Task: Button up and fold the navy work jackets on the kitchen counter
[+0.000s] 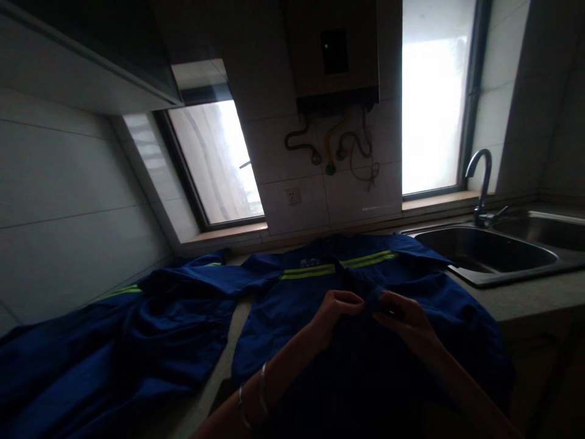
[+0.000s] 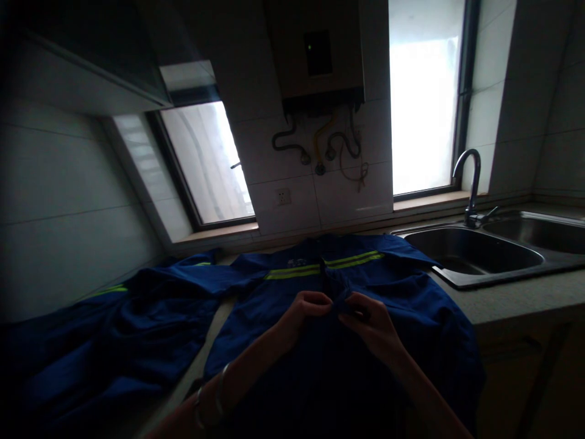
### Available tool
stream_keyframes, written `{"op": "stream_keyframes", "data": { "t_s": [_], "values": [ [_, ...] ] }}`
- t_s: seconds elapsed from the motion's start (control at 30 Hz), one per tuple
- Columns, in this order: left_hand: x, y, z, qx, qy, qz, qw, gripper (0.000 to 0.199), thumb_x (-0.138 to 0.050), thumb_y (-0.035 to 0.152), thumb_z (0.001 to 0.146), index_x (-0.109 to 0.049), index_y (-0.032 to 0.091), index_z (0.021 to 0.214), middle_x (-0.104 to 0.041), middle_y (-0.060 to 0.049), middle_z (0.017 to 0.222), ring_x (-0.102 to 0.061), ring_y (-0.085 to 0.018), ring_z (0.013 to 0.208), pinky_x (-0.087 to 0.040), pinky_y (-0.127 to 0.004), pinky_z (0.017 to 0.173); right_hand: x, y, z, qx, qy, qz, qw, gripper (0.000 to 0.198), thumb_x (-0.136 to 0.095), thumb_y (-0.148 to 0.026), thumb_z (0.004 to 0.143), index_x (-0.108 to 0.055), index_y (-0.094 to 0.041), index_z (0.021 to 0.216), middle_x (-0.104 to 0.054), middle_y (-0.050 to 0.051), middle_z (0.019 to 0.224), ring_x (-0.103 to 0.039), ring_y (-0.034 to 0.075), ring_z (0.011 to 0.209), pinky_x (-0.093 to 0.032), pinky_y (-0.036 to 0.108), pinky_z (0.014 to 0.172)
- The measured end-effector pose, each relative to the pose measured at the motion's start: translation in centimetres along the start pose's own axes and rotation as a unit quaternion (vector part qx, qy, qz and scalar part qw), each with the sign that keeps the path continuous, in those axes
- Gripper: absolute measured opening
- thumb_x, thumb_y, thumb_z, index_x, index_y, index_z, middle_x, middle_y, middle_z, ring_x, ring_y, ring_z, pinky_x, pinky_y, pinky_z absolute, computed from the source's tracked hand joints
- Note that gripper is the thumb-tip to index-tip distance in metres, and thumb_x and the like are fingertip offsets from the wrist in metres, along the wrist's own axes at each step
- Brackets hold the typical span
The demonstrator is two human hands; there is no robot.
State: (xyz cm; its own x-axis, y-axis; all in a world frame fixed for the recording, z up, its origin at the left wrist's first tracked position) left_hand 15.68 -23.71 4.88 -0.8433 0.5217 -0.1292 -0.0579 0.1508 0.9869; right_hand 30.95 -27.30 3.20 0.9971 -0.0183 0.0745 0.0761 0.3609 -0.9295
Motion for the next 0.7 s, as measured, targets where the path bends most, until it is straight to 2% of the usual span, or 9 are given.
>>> {"op": "stream_keyframes", "data": {
  "t_s": [0.13, 0.33, 0.4, 0.47, 0.53, 0.6, 0.7],
  "values": [
    [0.1, -0.7, 0.5, 0.034, -0.011, -0.044, 0.998, 0.021, -0.069, 0.020, 0.052, -0.068, 0.010, 0.070, -0.063, -0.003, 0.061, -0.053, -0.011, 0.053, -0.038, -0.024, 0.057, -0.1, 1.2, 0.2, -0.007, -0.018, 0.034, 0.999, 0.025, -0.072, -0.035, 0.064, -0.059, -0.015, 0.073, -0.050, -0.002, 0.067, -0.046, 0.010, 0.063, -0.039, 0.021, 0.055],
    [0.0, -0.4, 0.6, 0.052, -0.041, -0.028, 0.997, 0.021, -0.070, 0.019, 0.052, -0.068, 0.008, 0.069, -0.062, -0.003, 0.061, -0.054, -0.011, 0.054, -0.039, -0.023, 0.058, -0.2, 2.9, 0.3, -0.026, -0.005, 0.098, 0.995, 0.030, -0.076, -0.038, 0.058, -0.061, -0.015, 0.071, -0.054, -0.001, 0.067, -0.048, 0.012, 0.063, -0.039, 0.022, 0.056],
    [-0.2, -0.1, 0.5, 0.038, -0.059, 0.001, 0.998, 0.022, -0.070, 0.022, 0.056, -0.068, 0.009, 0.073, -0.062, -0.003, 0.064, -0.054, -0.011, 0.057, -0.040, -0.023, 0.060, -0.4, 3.5, 0.3, -0.051, -0.001, 0.123, 0.991, 0.034, -0.078, -0.042, 0.055, -0.062, -0.015, 0.067, -0.056, -0.001, 0.064, -0.050, 0.012, 0.061, -0.040, 0.023, 0.055],
    [-0.3, 0.6, 0.2, -0.032, -0.038, 0.078, 0.996, 0.020, -0.068, 0.026, 0.064, -0.067, 0.011, 0.077, -0.062, -0.002, 0.067, -0.054, -0.011, 0.061, -0.041, -0.023, 0.062, -0.6, 4.1, 0.4, -0.076, 0.015, 0.158, 0.984, 0.036, -0.078, -0.045, 0.053, -0.062, -0.015, 0.065, -0.057, -0.001, 0.063, -0.051, 0.012, 0.059, -0.040, 0.023, 0.055],
    [-0.4, 1.5, -0.2, -0.155, 0.014, 0.201, 0.967, 0.016, -0.063, 0.027, 0.072, -0.067, 0.013, 0.080, -0.062, -0.002, 0.073, -0.054, -0.012, 0.068, -0.042, -0.023, 0.065, -0.7, 4.7, 0.6, -0.095, 0.037, 0.184, 0.978, 0.038, -0.079, -0.047, 0.052, -0.064, -0.015, 0.066, -0.059, 0.000, 0.063, -0.052, 0.012, 0.058, -0.041, 0.023, 0.055],
    [-0.7, 2.3, -0.9, -0.274, 0.052, 0.320, 0.905, 0.017, -0.055, 0.026, 0.081, -0.067, 0.014, 0.085, -0.062, -0.005, 0.083, -0.055, -0.013, 0.076, -0.045, -0.024, 0.072, -0.9, 4.9, 0.7, -0.109, 0.056, 0.191, 0.974, 0.040, -0.079, -0.049, 0.050, -0.066, -0.015, 0.066, -0.060, 0.000, 0.062, -0.054, 0.013, 0.058, -0.042, 0.024, 0.055],
    [-1.4, 2.4, -1.5, -0.357, 0.050, 0.446, 0.819, 0.026, -0.046, 0.023, 0.086, -0.064, 0.016, 0.103, -0.061, -0.009, 0.098, -0.056, -0.016, 0.091, -0.046, -0.029, 0.084, -1.1, 4.2, 0.7, -0.119, 0.062, 0.192, 0.972, 0.042, -0.078, -0.051, 0.051, -0.069, -0.015, 0.070, -0.063, 0.002, 0.064, -0.057, 0.015, 0.058, -0.045, 0.026, 0.055]
  ]
}}
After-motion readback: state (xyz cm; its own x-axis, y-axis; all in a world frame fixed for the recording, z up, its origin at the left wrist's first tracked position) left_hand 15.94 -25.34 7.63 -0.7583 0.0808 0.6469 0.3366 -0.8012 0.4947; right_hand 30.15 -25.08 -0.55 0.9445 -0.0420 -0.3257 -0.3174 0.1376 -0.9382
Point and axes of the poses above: each hand's wrist, its own z-axis towards the middle knuckle, its own x-axis out of the back of the hand, y = z × x, the point moved 4 cm from there along z, towards the middle knuckle
